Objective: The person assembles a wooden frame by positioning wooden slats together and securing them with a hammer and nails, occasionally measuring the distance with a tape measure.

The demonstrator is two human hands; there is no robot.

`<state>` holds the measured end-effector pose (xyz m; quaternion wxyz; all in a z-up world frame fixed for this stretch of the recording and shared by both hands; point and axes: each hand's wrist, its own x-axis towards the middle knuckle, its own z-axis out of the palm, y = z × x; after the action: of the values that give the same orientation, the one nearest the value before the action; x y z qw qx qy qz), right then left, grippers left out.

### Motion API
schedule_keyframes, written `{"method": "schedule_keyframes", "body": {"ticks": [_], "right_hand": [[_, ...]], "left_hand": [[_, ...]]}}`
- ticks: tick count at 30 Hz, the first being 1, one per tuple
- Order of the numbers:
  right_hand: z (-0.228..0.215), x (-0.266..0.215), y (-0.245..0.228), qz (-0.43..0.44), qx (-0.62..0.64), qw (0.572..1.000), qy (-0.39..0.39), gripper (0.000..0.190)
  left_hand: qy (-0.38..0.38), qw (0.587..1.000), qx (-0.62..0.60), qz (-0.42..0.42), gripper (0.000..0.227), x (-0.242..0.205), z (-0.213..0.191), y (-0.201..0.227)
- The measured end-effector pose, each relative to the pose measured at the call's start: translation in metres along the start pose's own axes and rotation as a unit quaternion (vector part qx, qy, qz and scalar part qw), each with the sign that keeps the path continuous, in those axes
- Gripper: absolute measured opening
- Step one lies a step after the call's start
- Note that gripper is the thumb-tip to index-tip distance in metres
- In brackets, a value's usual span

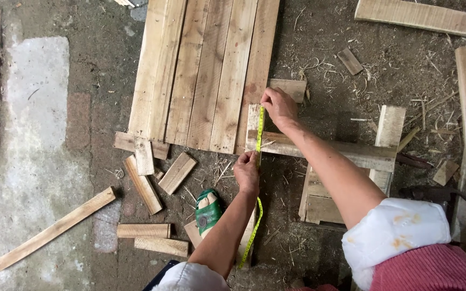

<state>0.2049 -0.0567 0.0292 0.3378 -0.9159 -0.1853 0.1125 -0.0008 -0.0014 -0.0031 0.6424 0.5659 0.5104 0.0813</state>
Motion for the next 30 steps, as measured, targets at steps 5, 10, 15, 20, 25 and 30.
{"method": "schedule_keyframes", "body": {"ticks": [5,10,15,20,25,30], "right_hand": [[-0.002,0.002,-0.004,-0.003,0.011,1.000,0.003,0.015],[-0.002,-0.001,-0.005,-0.006,0.013,1.000,0.008,0.016],[0.001,0.000,-0.001,-0.007,0.012,1.000,0.010,0.016],[0.009,0.004,0.008,-0.018,0.001,1.000,0.011,0.017],[0.008,0.003,0.005,-0.017,0.008,1.000,0.013,0.016],[0.005,0.000,-0.002,-0.006,0.013,1.000,0.015,0.016]], "left_hand": [[-0.003,0.998,-0.050,-0.027,0.008,-0.015,0.004,0.021],[0.010,0.994,0.080,0.068,0.006,-0.006,0.001,0.008],[0.005,0.985,0.103,0.142,0.017,-0.027,-0.005,0.045],[-0.110,0.905,0.329,0.247,0.055,-0.061,-0.021,0.097],[-0.130,0.868,0.407,0.253,0.062,-0.053,-0.021,0.094],[-0.153,0.849,0.444,0.242,0.070,-0.055,-0.019,0.102]]}}
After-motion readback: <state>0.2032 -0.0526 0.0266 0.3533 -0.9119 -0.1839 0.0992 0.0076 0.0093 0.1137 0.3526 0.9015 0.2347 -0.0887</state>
